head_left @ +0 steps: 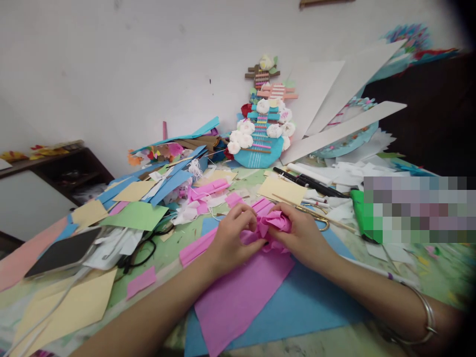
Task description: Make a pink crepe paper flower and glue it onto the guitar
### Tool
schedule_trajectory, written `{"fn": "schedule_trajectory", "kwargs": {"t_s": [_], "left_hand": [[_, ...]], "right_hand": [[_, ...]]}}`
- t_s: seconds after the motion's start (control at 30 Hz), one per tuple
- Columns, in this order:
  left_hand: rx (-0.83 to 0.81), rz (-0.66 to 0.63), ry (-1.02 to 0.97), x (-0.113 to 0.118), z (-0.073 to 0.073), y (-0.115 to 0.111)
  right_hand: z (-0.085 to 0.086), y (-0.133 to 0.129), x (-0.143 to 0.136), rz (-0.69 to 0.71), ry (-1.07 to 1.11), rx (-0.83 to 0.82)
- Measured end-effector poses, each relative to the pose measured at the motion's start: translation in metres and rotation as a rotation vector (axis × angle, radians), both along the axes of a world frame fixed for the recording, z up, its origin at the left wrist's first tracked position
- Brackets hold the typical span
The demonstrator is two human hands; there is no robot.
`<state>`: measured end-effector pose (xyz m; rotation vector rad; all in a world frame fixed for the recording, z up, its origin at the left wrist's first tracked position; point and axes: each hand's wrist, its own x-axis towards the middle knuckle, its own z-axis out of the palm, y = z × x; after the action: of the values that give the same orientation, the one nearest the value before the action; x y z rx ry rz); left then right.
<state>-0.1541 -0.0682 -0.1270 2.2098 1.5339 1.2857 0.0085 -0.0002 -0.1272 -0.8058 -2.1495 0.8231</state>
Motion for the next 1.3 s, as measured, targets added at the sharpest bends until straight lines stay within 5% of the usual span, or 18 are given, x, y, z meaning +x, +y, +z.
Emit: {"fn": "schedule_trajectory", "kwargs": {"t_s": [0.23, 0.47, 0.63, 0.97, 1.3], "left_hand": [[0.132, -0.012, -0.019, 0.004, -0.009, 0.001], [0.04, 0.169, -0.143, 0.004, -0.014, 0.004], [0.07, 0.191, -0.107, 0.0, -0.013, 0.004], [-0.173, 0.11, -0.35, -0.001, -0.01, 0.007], [-0.226, 0.034, -0.529, -0.003, -0.007, 0.008]], "right_hand": [[0.0, -0.006, -0.003, -0.069, 0.024, 0.029], [0.0, -0.013, -0.005, 0.144, 0.058, -0.036], [0.001, -0.015, -0.004, 0.149, 0.015, -0.058], [-0.004, -0.011, -0.005, 0.098, 0.042, 0.032], [-0.003, -0.011, -0.004, 0.066, 0.011, 0.019]]}}
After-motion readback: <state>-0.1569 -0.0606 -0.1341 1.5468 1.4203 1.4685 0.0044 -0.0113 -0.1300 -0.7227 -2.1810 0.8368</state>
